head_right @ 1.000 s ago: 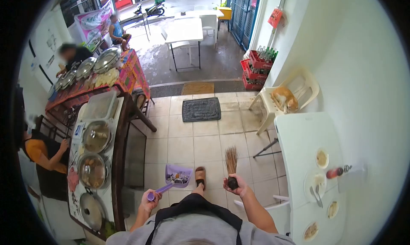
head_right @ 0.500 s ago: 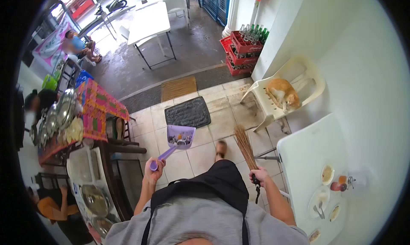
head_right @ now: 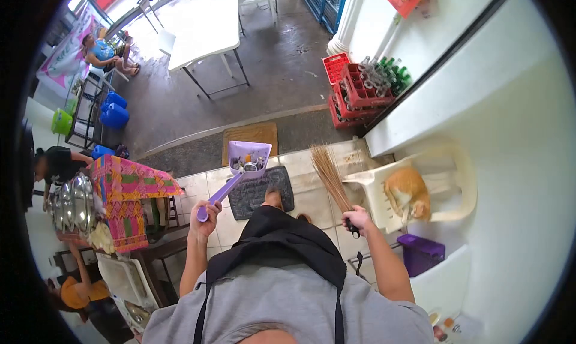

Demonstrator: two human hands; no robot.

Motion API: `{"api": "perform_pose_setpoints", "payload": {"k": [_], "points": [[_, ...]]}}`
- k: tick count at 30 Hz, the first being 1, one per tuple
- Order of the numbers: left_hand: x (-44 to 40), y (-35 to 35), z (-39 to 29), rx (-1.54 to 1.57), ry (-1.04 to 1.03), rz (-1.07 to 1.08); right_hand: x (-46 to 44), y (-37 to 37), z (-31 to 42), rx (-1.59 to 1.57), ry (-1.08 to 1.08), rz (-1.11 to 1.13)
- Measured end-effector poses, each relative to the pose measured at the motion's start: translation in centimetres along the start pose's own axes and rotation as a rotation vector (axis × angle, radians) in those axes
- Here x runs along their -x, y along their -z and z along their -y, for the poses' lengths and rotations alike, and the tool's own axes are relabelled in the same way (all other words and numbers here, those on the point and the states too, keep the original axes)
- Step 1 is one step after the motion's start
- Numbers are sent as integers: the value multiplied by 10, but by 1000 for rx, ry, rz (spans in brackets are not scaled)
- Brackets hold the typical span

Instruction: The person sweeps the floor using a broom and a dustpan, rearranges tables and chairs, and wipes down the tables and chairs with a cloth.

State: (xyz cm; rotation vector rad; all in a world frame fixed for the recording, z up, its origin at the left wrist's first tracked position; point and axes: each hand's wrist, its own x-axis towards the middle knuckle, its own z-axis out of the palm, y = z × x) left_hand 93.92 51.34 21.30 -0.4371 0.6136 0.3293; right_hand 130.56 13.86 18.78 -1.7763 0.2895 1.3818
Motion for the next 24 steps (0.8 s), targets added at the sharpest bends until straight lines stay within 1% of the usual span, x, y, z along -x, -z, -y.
{"api": "perform_pose_setpoints", "payload": {"k": [2,6,8,10,11,12,14,15,16,20,21,22,24], "points": [[-40,-46,-11,-27,-27,-16,-29,-6,66,13,31,-19],[-128,-127,-64,-118,-16,-92,-97,-8,168,69,94,-6],[-176,-172,-92,-139,11,-115,-111,-11,205,99,139,-23],[-227,-209,-121,-278,16,-86,-100,-29,264,84,94,-65],[-255,-222,-137,-223,56,-85,-93,-38,288,15,74,-92],[-275,-250,-140,-247,13,-127,-97,-45,309,-55,66,-117],[-317,-288,-156,-256,31,-165,-120,-47,341,-56,69,-113],[-340,-306,-164,-261,33,-163,-132,-48,361,-2,65,-119],[-364,-323,-171,-283,33,-160,-148,-48,380,57,62,-124],[-473,-371,-216,-259,29,-168,-245,-48,445,-16,77,-105],[-502,-376,-227,-252,22,-156,-265,-53,471,-5,73,-145],[-532,-381,-239,-268,11,-160,-305,-49,482,-7,96,-126],[-596,-395,-265,-284,-10,-145,-383,-45,521,114,156,-134]]}}
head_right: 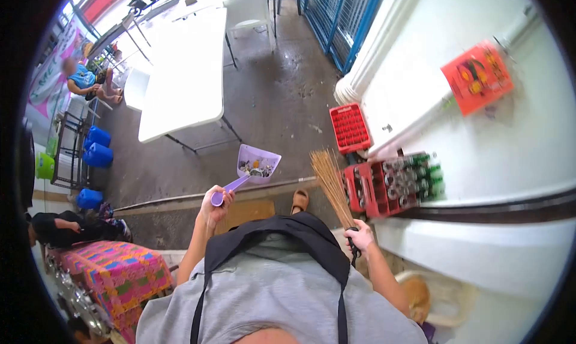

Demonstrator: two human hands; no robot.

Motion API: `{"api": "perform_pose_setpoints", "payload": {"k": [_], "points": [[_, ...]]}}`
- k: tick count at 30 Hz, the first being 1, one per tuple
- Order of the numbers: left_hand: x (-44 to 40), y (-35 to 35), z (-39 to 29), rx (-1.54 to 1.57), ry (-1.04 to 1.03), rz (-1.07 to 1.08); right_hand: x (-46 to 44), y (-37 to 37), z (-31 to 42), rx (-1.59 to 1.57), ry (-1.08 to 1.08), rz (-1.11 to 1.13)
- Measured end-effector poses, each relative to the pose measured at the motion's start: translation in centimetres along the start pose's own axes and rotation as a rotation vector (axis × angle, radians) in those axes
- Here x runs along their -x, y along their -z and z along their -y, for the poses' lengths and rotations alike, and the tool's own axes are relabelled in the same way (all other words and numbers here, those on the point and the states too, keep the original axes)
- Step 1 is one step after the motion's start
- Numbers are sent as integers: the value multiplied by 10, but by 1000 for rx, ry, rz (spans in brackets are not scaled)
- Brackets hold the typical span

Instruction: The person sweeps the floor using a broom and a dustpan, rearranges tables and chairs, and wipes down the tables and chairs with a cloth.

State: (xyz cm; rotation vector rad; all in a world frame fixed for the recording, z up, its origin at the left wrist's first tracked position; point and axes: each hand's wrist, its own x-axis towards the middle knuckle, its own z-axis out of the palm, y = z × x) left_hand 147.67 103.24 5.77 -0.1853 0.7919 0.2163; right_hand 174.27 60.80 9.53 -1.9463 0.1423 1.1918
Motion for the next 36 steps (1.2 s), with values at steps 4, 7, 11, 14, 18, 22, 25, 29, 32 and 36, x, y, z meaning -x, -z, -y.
{"api": "perform_pose_setpoints", "payload": {"k": [4,7,11,14,18,22,25,29,32,36], "points": [[-109,-54,-64,34,66,104,-147,-21,100,106,41,15],[-175,-99,-99,69,18,44,-242,-35,175,45,40,126],[-266,-131,-162,165,32,96,-362,-76,270,280,222,79],[-345,-145,-214,248,42,71,-452,-125,346,354,192,146],[-472,-139,-297,238,16,34,-613,-210,425,521,265,154],[-560,-148,-365,407,78,-42,-747,-296,508,713,359,171],[-603,-163,-397,435,24,-61,-876,-357,540,865,493,126],[-652,-181,-437,564,16,-107,-991,-441,600,991,447,119],[-694,-184,-463,721,22,-97,-1064,-481,616,1098,407,157],[-715,-181,-478,690,0,-163,-1124,-469,566,1388,557,420]]}}
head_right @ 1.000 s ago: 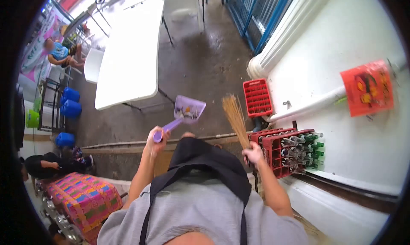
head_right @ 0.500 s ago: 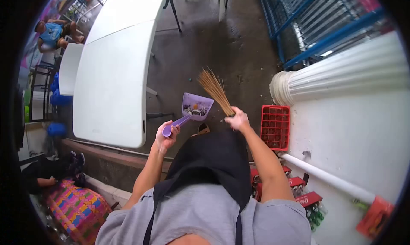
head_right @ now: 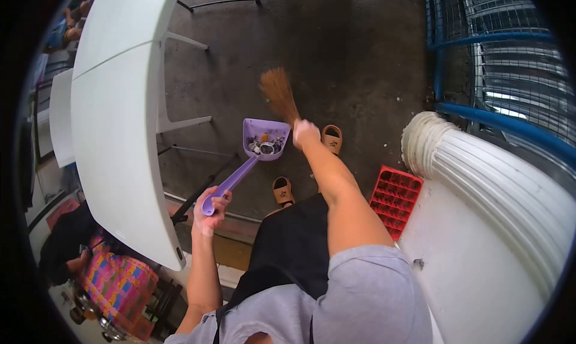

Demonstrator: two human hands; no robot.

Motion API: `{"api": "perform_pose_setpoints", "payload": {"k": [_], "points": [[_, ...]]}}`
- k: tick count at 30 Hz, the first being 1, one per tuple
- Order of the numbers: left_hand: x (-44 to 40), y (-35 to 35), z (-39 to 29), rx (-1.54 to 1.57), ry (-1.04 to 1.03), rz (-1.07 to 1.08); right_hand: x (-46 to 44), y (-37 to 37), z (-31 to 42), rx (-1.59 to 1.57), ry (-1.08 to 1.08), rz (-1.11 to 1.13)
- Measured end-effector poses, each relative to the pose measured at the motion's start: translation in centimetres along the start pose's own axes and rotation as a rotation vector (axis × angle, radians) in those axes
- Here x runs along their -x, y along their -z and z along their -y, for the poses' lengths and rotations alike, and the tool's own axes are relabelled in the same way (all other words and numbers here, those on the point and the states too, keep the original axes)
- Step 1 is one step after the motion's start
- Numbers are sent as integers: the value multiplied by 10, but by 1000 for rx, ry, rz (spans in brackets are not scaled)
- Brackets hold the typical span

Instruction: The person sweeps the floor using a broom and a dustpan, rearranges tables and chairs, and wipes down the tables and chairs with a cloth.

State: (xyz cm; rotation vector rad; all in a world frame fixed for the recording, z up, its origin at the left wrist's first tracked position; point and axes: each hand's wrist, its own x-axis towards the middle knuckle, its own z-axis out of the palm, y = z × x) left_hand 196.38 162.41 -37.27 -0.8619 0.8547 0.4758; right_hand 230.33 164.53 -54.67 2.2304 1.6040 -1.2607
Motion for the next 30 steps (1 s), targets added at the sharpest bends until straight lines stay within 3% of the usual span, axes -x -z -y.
{"api": "perform_pose_setpoints", "payload": {"k": [2,4,7,11,13,18,22,24,30], "points": [[1,-11,6,-4,-32,-27,41,-2,-32,12,63,78],[-3,-9,5,-25,-65,-17,77,46,-58,-54,136,196],[7,-34,32,-16,-90,-76,137,117,-76,51,209,138],[12,-73,53,-142,-122,-150,159,158,-115,-216,166,-91],[12,-104,60,-251,-142,-172,164,226,-102,-694,-195,18],[-15,-203,60,-402,-129,-179,113,294,-124,-882,-429,-215],[-74,-301,67,-504,-95,-155,22,346,-183,-722,-422,-415],[-111,-349,74,-489,-61,-140,-32,366,-226,-419,-294,-537],[-234,-506,110,-472,12,-136,-180,525,-268,-245,-395,-374]]}}
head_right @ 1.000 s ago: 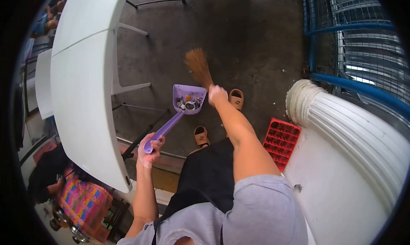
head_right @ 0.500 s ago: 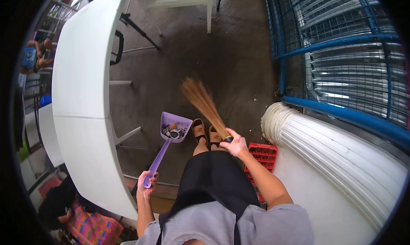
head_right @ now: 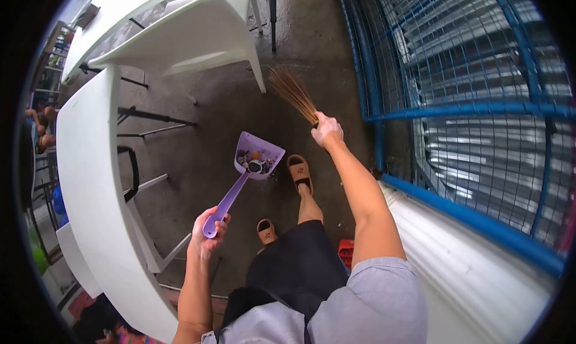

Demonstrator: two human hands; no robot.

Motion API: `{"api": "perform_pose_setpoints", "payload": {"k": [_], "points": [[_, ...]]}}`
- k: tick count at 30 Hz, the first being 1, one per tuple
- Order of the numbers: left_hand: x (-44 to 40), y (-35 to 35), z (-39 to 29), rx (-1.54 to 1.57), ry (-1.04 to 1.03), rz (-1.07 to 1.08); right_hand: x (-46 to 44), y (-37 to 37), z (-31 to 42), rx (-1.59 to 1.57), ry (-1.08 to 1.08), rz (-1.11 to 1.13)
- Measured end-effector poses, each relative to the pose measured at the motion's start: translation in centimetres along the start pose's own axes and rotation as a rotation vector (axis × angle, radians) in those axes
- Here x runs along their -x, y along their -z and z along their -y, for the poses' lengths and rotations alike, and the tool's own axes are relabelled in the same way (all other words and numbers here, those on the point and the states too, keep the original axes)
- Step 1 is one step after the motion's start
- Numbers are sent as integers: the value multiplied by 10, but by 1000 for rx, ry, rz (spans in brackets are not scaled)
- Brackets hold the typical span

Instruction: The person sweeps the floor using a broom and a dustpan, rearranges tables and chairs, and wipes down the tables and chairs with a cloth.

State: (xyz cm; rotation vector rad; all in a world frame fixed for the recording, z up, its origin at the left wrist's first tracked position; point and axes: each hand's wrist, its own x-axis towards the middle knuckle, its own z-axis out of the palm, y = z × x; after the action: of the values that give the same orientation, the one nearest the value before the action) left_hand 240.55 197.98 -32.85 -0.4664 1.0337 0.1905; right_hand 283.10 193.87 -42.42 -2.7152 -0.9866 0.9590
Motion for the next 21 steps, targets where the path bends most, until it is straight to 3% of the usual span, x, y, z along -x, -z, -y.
{"api": "perform_pose_setpoints", "payload": {"k": [5,11,15,16,19,21], "points": [[-79,-102,-49,119,49,107,-174,19,45,173,91,22],[-135,-195,-65,130,-27,-74,-265,-8,47,176,60,138],[-147,-216,-61,104,12,-99,-203,-14,-47,225,282,319],[-149,-219,-60,105,13,-98,-179,16,-65,136,356,339],[-153,-223,-62,80,17,-108,-136,122,-60,118,261,459],[-155,-226,-58,21,-29,-150,-126,136,-72,78,253,381]]}}
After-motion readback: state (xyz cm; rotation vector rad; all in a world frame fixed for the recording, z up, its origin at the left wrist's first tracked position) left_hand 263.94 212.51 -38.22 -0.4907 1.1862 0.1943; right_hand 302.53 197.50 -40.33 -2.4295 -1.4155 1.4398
